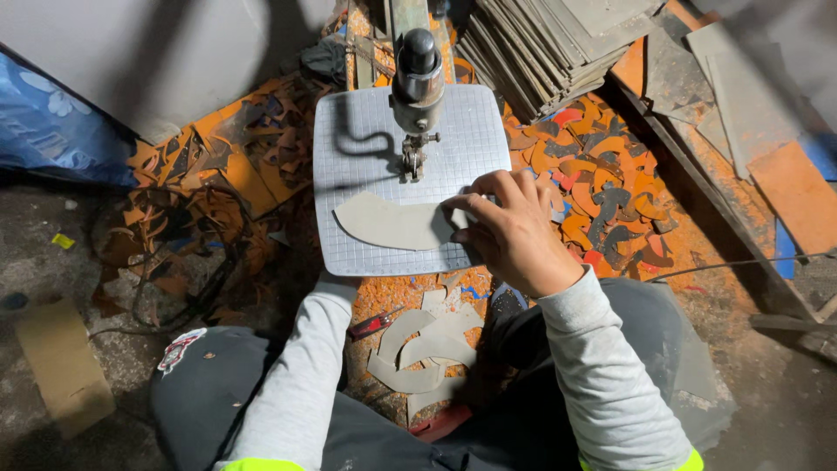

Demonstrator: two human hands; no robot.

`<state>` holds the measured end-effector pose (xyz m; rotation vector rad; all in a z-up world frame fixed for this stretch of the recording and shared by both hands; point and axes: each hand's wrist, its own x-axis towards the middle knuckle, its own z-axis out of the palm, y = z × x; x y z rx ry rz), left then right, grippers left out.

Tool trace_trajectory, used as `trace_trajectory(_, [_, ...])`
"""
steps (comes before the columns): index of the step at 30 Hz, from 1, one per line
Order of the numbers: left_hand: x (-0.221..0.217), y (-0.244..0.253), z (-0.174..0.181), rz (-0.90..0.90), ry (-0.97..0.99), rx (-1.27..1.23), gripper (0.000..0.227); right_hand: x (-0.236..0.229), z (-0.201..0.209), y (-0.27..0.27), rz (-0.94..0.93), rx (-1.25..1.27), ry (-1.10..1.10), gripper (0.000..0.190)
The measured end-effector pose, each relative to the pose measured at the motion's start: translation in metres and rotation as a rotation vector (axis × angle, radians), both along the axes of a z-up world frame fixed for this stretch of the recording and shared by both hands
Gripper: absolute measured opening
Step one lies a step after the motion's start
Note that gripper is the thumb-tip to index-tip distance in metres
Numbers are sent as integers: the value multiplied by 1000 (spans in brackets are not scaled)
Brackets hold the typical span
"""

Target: The person sits on the floor and uses a vertical cutting machine to cut curved shapes from flat grey material. They guide the material under the blade, rotate it for curves, and remove finished pieces.

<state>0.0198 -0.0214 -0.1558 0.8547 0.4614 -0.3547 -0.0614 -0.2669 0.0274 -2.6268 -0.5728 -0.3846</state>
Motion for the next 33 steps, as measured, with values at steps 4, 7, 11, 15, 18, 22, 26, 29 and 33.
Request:
trace_trajectory(4, [2, -2, 5, 2, -4, 12, 18, -1, 2, -7, 25, 49, 43, 40])
trace_trajectory(7, [2, 0, 4, 6, -7, 15, 16, -1, 2, -10, 37, 62, 59, 40])
trace_trajectory(11, [3, 2, 0, 18, -2, 13, 15, 0, 3, -12, 56, 123, 93, 40])
trace_trajectory(15, [3, 8, -2, 33, 0, 61, 14, 2, 4, -13, 74, 119, 79, 43])
trace_trajectory(18, [9, 30, 19, 181, -17, 328, 13, -1, 4, -14, 86, 148, 50, 44])
trace_trajectory(22, [-6, 55, 78, 474, -427, 974, 12, 0, 3, -12, 0, 86, 26, 43])
trace_trajectory(26, [-53, 35, 133, 161, -979, 1337, 19, 4, -3, -5, -60, 123, 17, 45])
trace_trajectory(29, [-57, 22, 155, -80, -1197, 1398, 33, 8, -7, 0, -62, 143, -29, 44])
trace_trajectory(33, [-40, 24, 161, -129, -1147, 1347, 31, 9, -8, 3, -42, 138, -27, 46])
